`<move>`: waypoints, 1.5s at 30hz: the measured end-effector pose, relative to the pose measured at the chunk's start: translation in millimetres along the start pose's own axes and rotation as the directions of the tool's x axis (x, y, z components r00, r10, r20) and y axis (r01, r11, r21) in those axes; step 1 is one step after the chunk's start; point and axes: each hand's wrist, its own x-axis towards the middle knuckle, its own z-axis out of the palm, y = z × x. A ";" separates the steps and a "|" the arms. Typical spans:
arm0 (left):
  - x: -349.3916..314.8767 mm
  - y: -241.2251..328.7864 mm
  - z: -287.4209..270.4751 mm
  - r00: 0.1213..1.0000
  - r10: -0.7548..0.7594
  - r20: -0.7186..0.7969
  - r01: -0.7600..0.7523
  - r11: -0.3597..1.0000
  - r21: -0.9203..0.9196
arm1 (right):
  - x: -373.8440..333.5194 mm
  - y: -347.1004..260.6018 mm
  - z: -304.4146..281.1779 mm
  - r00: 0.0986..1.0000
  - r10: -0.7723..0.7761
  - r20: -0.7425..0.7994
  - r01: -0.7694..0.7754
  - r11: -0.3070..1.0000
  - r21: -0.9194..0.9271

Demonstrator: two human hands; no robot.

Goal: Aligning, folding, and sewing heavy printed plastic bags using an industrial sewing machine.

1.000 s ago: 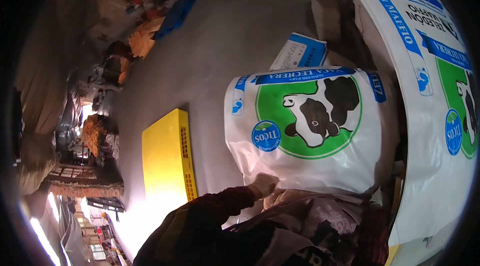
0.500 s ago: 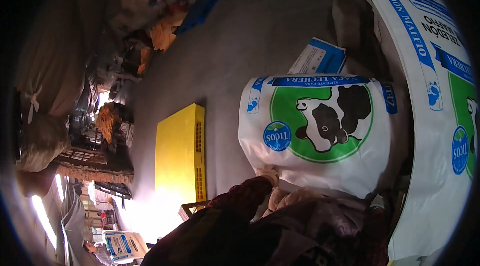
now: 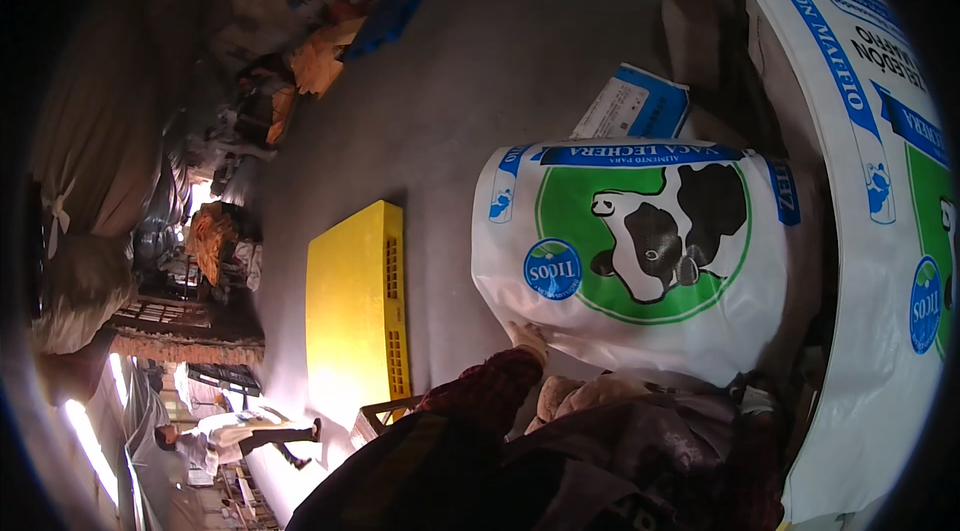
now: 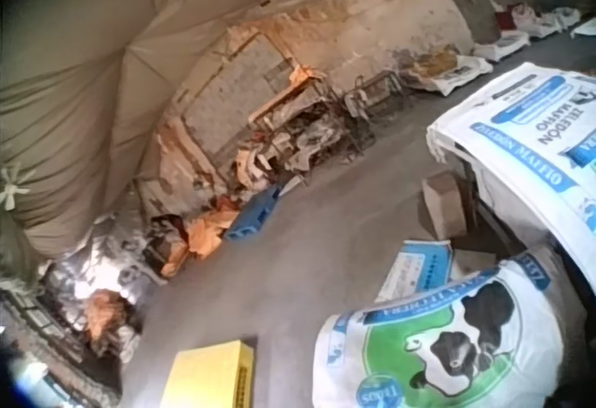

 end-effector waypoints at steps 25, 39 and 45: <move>-59.5 -21.0 -49.1 0.749 0.613 0.250 -0.605 0.787 -0.117 | -147.3 -76.6 -119.0 0.984 0.171 -0.045 -0.139 0.903 0.406; -360.5 207.5 -486.5 -0.424 0.351 -0.835 -0.901 -0.255 0.350 | -408.2 9.1 -151.7 0.796 0.001 -0.606 0.605 0.033 0.795; -395.6 353.6 -522.1 -0.359 0.355 -0.863 -0.877 0.188 0.442 | -435.9 125.7 -186.8 0.614 0.608 -0.504 0.690 -0.102 0.717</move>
